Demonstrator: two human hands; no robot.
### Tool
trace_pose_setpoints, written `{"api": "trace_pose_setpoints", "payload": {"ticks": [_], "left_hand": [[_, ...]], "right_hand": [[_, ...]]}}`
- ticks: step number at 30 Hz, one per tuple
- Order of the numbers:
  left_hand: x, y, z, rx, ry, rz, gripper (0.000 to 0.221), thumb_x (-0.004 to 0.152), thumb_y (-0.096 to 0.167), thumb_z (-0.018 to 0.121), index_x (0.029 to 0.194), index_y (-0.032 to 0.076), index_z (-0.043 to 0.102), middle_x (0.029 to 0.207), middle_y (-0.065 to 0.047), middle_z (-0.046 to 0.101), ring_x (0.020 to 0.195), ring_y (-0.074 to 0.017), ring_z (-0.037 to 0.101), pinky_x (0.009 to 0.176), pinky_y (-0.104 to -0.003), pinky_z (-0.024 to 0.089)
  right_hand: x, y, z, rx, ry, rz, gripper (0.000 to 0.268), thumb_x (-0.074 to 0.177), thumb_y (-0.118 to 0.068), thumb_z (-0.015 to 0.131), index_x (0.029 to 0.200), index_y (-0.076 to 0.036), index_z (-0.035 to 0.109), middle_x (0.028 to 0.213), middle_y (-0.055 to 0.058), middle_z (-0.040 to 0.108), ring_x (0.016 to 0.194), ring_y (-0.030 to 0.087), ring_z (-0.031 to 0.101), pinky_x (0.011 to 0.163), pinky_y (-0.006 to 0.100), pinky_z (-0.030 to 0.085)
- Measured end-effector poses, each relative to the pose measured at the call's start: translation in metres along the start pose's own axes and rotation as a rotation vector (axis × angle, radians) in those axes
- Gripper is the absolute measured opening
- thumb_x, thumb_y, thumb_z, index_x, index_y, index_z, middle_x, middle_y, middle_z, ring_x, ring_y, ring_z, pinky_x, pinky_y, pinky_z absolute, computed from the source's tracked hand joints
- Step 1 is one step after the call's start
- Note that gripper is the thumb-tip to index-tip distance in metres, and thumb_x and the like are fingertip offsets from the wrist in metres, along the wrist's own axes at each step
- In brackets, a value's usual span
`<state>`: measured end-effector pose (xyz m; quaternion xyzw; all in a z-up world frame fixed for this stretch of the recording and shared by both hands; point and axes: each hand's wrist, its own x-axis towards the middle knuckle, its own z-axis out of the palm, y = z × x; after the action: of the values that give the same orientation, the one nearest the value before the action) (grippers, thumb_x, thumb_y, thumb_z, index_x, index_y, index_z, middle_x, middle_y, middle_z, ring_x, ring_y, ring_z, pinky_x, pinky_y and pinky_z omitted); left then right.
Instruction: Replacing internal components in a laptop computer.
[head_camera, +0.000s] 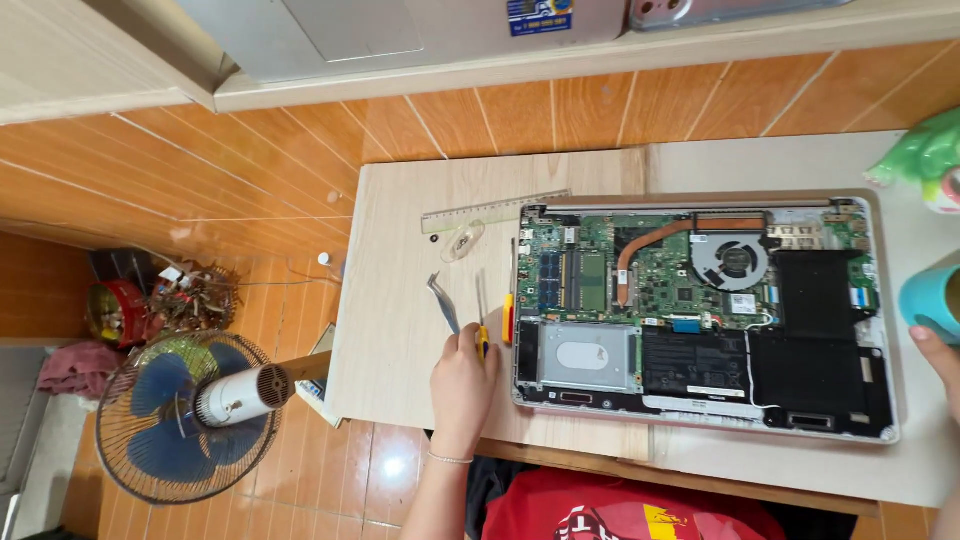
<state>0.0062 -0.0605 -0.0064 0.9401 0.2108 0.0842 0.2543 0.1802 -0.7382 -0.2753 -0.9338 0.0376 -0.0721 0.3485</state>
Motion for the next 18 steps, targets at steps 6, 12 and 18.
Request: {"api": "trace_pose_setpoints", "payload": {"ticks": [6,12,18], "left_hand": [[-0.001,0.002,-0.011,-0.108,0.041,-0.078,0.036,0.089,0.017,0.069,0.122,0.002,0.066,0.095,-0.016,0.073,0.078,-0.0300,0.072,0.068,-0.039,0.057],[-0.014,-0.008,-0.030,-0.405,0.164,-0.102,0.033,0.089,0.012,0.069,0.121,0.000,0.067,0.095,-0.009,0.072,0.083,-0.0179,0.070,0.069,-0.032,0.058],[-0.031,-0.010,-0.027,-0.639,0.131,-0.137,0.025,0.102,0.011,0.054,0.122,-0.001,0.064,0.101,-0.005,0.063,0.087,-0.0120,0.061,0.071,-0.027,0.054]], "right_hand": [[-0.011,-0.048,-0.008,0.023,0.109,0.023,0.055,0.106,-0.039,0.076,0.131,0.008,0.061,0.124,0.024,0.068,0.116,0.031,0.064,0.105,0.043,0.050],[-0.014,-0.133,-0.034,0.232,0.163,-0.008,0.049,0.102,-0.025,0.085,0.131,0.006,0.060,0.130,0.017,0.068,0.117,0.024,0.065,0.103,0.036,0.051],[-0.086,-0.176,-0.065,0.395,0.152,0.014,0.050,0.095,-0.014,0.083,0.136,0.001,0.059,0.131,0.010,0.065,0.119,0.018,0.063,0.110,0.035,0.051]]}}
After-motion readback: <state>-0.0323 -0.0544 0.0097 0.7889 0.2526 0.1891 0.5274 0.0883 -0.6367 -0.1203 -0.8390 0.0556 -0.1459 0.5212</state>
